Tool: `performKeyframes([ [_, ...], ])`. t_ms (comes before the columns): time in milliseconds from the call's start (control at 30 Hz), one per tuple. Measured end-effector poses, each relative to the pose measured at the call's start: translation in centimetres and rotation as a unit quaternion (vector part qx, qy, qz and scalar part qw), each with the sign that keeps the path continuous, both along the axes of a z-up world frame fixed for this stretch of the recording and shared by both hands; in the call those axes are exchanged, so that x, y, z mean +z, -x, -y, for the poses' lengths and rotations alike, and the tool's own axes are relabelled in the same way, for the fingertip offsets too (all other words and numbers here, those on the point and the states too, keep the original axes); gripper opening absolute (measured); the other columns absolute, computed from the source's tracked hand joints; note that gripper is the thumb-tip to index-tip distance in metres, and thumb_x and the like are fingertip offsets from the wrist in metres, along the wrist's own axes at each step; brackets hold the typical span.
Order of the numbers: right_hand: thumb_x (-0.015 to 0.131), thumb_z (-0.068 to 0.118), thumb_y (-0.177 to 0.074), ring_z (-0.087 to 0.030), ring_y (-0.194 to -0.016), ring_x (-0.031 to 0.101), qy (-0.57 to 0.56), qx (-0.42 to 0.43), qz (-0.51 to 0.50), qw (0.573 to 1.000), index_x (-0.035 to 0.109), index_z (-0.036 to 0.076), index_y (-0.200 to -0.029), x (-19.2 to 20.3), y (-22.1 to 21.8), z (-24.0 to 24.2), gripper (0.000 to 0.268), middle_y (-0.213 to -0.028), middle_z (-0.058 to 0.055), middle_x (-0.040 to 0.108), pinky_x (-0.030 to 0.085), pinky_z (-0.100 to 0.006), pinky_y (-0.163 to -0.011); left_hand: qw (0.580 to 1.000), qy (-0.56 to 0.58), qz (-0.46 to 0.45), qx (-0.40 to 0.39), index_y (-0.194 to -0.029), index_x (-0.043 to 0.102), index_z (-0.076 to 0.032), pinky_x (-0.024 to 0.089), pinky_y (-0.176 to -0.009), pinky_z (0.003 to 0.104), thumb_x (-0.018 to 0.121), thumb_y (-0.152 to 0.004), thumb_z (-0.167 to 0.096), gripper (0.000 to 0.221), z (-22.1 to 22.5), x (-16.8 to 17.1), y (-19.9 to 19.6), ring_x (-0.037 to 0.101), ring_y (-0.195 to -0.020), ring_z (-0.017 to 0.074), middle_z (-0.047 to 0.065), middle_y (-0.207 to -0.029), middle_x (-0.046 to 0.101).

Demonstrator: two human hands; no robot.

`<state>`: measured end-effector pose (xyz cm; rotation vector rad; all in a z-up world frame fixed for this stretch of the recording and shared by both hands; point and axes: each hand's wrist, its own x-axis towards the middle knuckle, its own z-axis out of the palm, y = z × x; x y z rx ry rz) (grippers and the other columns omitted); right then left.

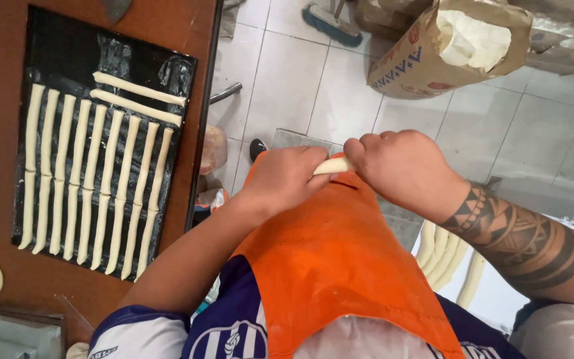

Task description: Cutting long strips of dough into smaller segments using a metal scraper and then arranging and shaping dough pieces on a wooden board.

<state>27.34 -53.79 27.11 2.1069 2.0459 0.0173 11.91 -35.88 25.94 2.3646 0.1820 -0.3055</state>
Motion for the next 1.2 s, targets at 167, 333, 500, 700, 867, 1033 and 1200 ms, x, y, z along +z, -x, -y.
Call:
performKeyframes([
  [167, 0.067, 0.019, -0.085, -0.015, -0.054, 0.061, -0.017, 0.017, 0.036, 0.999, 0.053, 0.021, -0.082, 0.6, 0.6, -0.9, 0.014, -0.065, 0.006, 0.053, 0.045, -0.029, -0.048, 0.997, -0.018, 0.064, 0.048, -0.096, 0.058, -0.014, 0.057, -0.066, 0.050, 0.066, -0.087, -0.038, 0.027, 2.5, -3.7, -0.4, 0.071, -0.083, 0.0362, 0.007, -0.080, 0.062],
  [333, 0.067, 0.019, -0.088, -0.015, -0.054, 0.061, -0.005, 0.026, 0.059, 0.998, 0.055, 0.021, -0.082, 2.5, -1.9, 0.1, 0.014, -0.064, 0.006, 0.054, 0.045, -0.029, -0.049, 0.996, -0.038, 0.071, 0.026, -0.099, 0.060, -0.011, 0.056, -0.063, 0.051, 0.064, -0.091, -0.034, 0.025, 0.6, -2.8, 0.2, 0.070, -0.078, 0.0392, 0.010, -0.077, 0.062],
  [500, 0.070, 0.033, -0.095, -0.024, -0.053, 0.058, 0.046, -0.059, -0.062, 0.995, 0.052, 0.019, -0.084, 2.8, -3.9, 0.7, 0.025, -0.065, 0.005, 0.054, 0.043, -0.040, -0.040, 0.992, -0.122, -0.016, 0.022, -0.085, 0.056, -0.016, 0.040, -0.047, 0.051, 0.064, -0.095, -0.047, 0.034, 0.3, -5.5, 1.3, 0.059, -0.067, 0.0311, 0.001, -0.081, 0.062],
  [700, 0.059, 0.054, -0.105, -0.024, -0.052, 0.055, 0.081, -0.084, -0.092, 0.989, 0.049, 0.019, -0.083, 2.5, -4.5, 1.2, 0.043, -0.063, 0.004, 0.052, 0.041, -0.040, -0.041, 0.988, -0.133, -0.075, 0.009, -0.089, 0.054, -0.015, 0.040, -0.045, 0.051, 0.062, -0.099, -0.042, 0.030, -1.7, -5.7, 2.7, 0.058, -0.067, 0.0321, 0.003, -0.084, 0.059],
  [867, 0.061, 0.059, -0.099, -0.025, -0.057, 0.060, 0.077, -0.077, -0.122, 0.987, 0.057, 0.021, -0.090, 1.2, -5.2, 1.9, 0.039, -0.068, 0.005, 0.058, 0.044, -0.040, -0.043, 0.990, -0.118, -0.078, -0.005, -0.095, 0.054, -0.013, 0.037, -0.044, 0.050, 0.061, -0.101, -0.035, 0.023, -3.7, -5.2, 4.2, 0.056, -0.066, 0.0328, 0.006, -0.086, 0.057],
  [1033, 0.058, 0.057, -0.101, -0.027, -0.062, 0.062, 0.017, -0.058, -0.154, 0.986, 0.065, 0.024, -0.096, -0.1, -5.7, 2.2, 0.034, -0.074, 0.004, 0.059, 0.048, -0.042, -0.048, 0.984, -0.169, -0.042, -0.024, -0.093, 0.054, -0.013, 0.033, -0.040, 0.048, 0.059, -0.103, -0.049, 0.038, -5.1, -5.8, 5.5, 0.057, -0.063, 0.0309, 0.004, -0.080, 0.058],
  [1200, 0.066, 0.044, -0.100, -0.028, -0.063, 0.059, 0.015, -0.075, -0.204, 0.976, 0.063, 0.019, -0.095, -1.5, -5.6, 1.9, 0.026, -0.083, 0.001, 0.057, 0.048, -0.044, -0.046, 0.974, -0.197, -0.065, -0.086, -0.087, 0.047, -0.015, 0.030, -0.040, 0.045, 0.060, -0.104, -0.051, 0.042, -6.4, -6.0, 5.9, 0.055, -0.054, 0.0284, 0.001, -0.068, 0.056],
])
